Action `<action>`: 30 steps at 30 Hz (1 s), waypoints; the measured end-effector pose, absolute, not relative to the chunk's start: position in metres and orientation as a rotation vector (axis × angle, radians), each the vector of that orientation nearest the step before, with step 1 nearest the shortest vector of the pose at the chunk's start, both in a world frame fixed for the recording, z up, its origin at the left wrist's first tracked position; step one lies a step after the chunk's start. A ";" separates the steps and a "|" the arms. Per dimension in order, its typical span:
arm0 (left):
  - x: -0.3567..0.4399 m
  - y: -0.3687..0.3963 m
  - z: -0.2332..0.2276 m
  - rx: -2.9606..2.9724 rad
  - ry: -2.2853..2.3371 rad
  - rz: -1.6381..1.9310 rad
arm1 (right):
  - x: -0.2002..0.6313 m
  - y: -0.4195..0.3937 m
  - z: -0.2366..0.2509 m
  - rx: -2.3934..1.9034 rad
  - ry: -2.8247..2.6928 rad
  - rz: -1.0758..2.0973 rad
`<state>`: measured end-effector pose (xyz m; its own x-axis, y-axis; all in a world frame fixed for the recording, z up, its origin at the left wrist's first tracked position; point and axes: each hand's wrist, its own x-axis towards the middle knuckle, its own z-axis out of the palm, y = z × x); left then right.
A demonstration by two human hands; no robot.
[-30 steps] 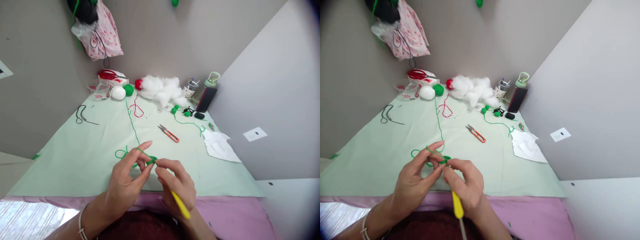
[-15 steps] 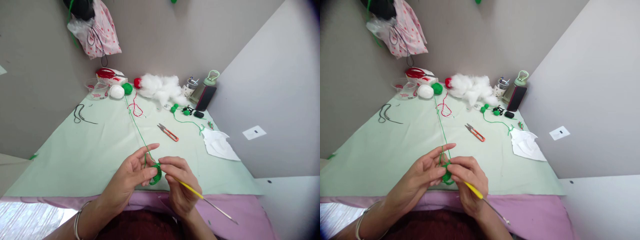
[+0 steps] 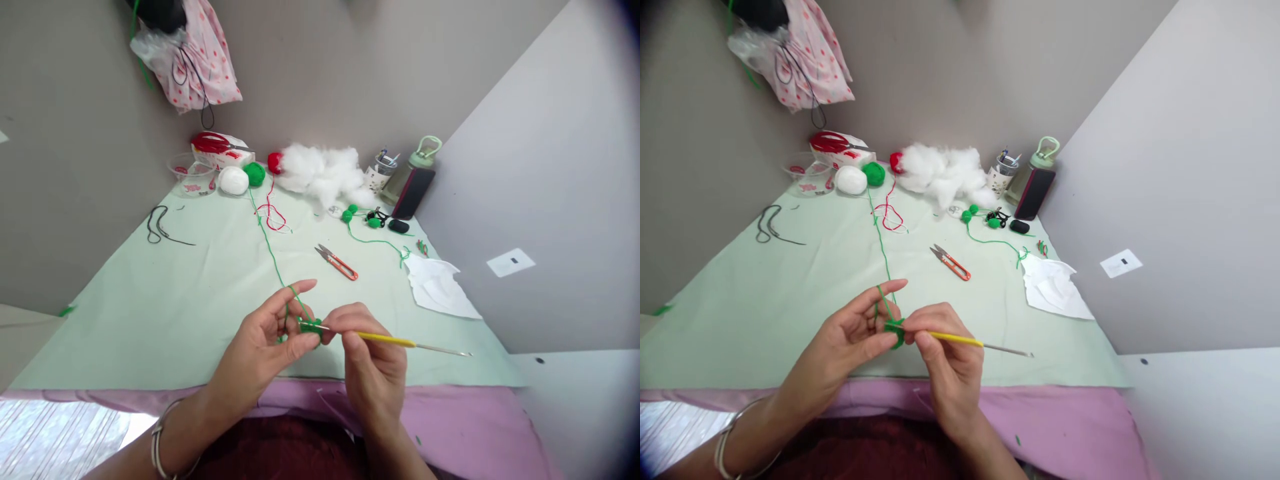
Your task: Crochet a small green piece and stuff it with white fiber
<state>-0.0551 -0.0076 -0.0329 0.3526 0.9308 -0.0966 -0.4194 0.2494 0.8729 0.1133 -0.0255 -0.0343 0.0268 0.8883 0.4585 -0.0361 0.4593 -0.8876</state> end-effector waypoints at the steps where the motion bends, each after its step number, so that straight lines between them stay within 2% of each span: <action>1: -0.055 -0.007 -0.033 0.851 0.715 1.029 | 0.113 -0.025 -0.035 -0.821 -1.350 0.872; 8: -0.062 -0.001 -0.025 0.676 0.551 0.833 | 0.119 -0.016 -0.029 -0.753 -1.117 1.108; 12: -0.061 -0.003 -0.027 0.689 0.563 0.891 | 0.119 -0.014 -0.030 -0.727 -1.036 1.221; 17: -0.057 -0.008 -0.031 0.927 0.737 0.984 | 0.111 -0.018 -0.035 -0.814 -1.298 0.917; 21: -0.055 -0.008 -0.030 0.935 0.827 1.057 | 0.108 -0.020 -0.033 -0.840 -1.391 0.795; 27: -0.051 -0.005 -0.032 0.672 0.751 1.077 | 0.110 -0.027 -0.038 -0.954 -1.813 0.103; 30: -0.054 -0.002 -0.032 0.547 0.679 0.955 | 0.112 -0.024 -0.037 -0.948 -1.637 0.265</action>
